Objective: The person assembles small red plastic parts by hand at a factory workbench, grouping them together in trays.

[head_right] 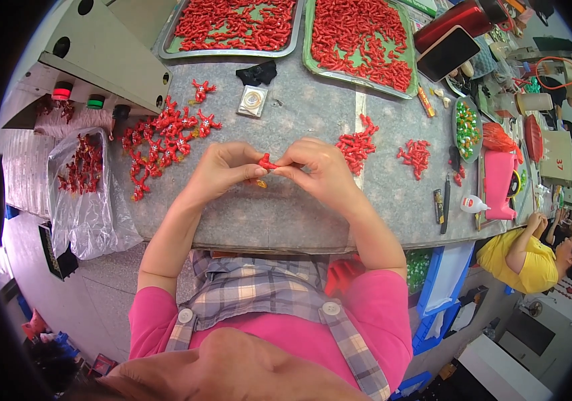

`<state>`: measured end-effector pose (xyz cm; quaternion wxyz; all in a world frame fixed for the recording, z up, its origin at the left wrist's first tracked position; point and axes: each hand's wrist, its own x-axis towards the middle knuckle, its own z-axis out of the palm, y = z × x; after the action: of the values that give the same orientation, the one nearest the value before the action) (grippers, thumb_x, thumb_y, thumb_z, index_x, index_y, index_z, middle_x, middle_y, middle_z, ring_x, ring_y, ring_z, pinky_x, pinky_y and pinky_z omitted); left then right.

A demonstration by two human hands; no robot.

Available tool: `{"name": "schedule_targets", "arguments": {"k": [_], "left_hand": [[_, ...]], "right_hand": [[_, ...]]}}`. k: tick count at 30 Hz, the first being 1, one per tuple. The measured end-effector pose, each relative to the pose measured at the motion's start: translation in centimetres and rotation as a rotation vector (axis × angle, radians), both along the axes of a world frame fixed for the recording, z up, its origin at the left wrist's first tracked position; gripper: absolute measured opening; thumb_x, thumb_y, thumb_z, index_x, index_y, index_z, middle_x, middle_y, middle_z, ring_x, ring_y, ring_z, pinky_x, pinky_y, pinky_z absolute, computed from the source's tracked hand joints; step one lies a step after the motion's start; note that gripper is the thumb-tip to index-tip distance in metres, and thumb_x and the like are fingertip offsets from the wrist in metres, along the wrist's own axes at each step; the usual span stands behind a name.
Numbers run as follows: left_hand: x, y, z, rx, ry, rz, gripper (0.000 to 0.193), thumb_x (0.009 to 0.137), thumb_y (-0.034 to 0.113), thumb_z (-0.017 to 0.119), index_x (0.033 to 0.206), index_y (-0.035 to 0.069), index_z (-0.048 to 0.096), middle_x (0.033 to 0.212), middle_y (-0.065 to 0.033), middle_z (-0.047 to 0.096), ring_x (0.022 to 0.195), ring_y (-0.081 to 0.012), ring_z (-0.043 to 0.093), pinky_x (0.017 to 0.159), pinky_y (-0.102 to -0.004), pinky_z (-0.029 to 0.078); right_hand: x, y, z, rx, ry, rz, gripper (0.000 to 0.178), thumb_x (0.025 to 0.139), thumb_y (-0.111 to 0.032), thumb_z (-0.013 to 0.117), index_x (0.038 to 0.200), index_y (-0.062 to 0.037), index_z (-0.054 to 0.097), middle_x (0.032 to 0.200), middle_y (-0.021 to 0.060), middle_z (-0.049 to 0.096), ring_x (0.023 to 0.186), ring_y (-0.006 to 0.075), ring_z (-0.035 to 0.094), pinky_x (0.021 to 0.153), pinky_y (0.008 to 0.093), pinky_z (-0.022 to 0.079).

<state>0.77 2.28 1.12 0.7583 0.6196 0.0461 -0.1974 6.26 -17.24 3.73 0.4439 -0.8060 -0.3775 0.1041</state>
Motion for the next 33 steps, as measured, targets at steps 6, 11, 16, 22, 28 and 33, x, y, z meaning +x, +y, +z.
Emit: {"name": "schedule_targets", "arguments": {"k": [6, 11, 16, 22, 28, 33], "left_hand": [[0.03, 0.04, -0.16, 0.037, -0.035, -0.008, 0.015, 0.076, 0.006, 0.067, 0.087, -0.003, 0.062, 0.076, -0.0054, 0.063, 0.068, -0.0098, 0.060, 0.059, -0.0213, 0.047], [0.00, 0.04, 0.10, 0.021, -0.009, -0.004, 0.015, 0.076, 0.005, 0.067, 0.086, -0.003, 0.062, 0.077, -0.0061, 0.064, 0.069, -0.0107, 0.060, 0.060, -0.0222, 0.048], [0.00, 0.07, -0.16, 0.007, -0.018, -0.011, 0.015, 0.076, 0.006, 0.067, 0.087, -0.003, 0.062, 0.078, -0.0066, 0.064, 0.069, -0.0113, 0.060, 0.061, -0.0227, 0.048], [-0.02, 0.10, -0.12, 0.029, -0.017, -0.015, 0.016, 0.075, 0.006, 0.067, 0.087, -0.003, 0.062, 0.078, -0.0067, 0.063, 0.070, -0.0114, 0.061, 0.061, -0.0229, 0.048], [-0.04, 0.04, 0.00, 0.013, -0.007, -0.010, 0.016, 0.076, 0.007, 0.068, 0.087, -0.003, 0.062, 0.077, -0.0065, 0.063, 0.069, -0.0111, 0.060, 0.060, -0.0222, 0.048], [-0.04, 0.02, 0.05, -0.002, -0.010, -0.007, 0.016, 0.076, 0.007, 0.067, 0.087, -0.003, 0.061, 0.077, -0.0065, 0.063, 0.069, -0.0109, 0.060, 0.060, -0.0223, 0.047]], "right_hand": [[-0.01, -0.07, -0.01, -0.003, 0.038, -0.010, 0.012, 0.068, -0.007, 0.071, 0.075, -0.0011, 0.064, 0.067, 0.0049, 0.058, 0.062, 0.0145, 0.054, 0.056, 0.0258, 0.041], [-0.01, -0.05, 0.05, 0.001, 0.039, -0.009, 0.011, 0.068, -0.007, 0.071, 0.075, -0.0009, 0.064, 0.067, 0.0049, 0.057, 0.062, 0.0144, 0.054, 0.056, 0.0258, 0.041], [-0.03, -0.04, 0.12, 0.006, 0.055, -0.013, 0.011, 0.068, -0.007, 0.071, 0.075, -0.0008, 0.064, 0.067, 0.0049, 0.057, 0.063, 0.0142, 0.054, 0.056, 0.0257, 0.041], [-0.04, -0.07, 0.00, 0.011, 0.078, -0.012, 0.011, 0.068, -0.007, 0.071, 0.076, -0.0008, 0.064, 0.068, 0.0050, 0.057, 0.062, 0.0139, 0.054, 0.056, 0.0254, 0.041], [-0.01, -0.07, -0.03, 0.018, 0.075, -0.013, 0.012, 0.068, -0.007, 0.071, 0.076, -0.0010, 0.064, 0.067, 0.0049, 0.057, 0.062, 0.0140, 0.053, 0.056, 0.0254, 0.041], [-0.04, -0.02, 0.02, 0.014, 0.075, -0.018, 0.011, 0.069, -0.008, 0.071, 0.075, -0.0014, 0.064, 0.066, 0.0051, 0.057, 0.062, 0.0143, 0.053, 0.056, 0.0257, 0.041]]}}
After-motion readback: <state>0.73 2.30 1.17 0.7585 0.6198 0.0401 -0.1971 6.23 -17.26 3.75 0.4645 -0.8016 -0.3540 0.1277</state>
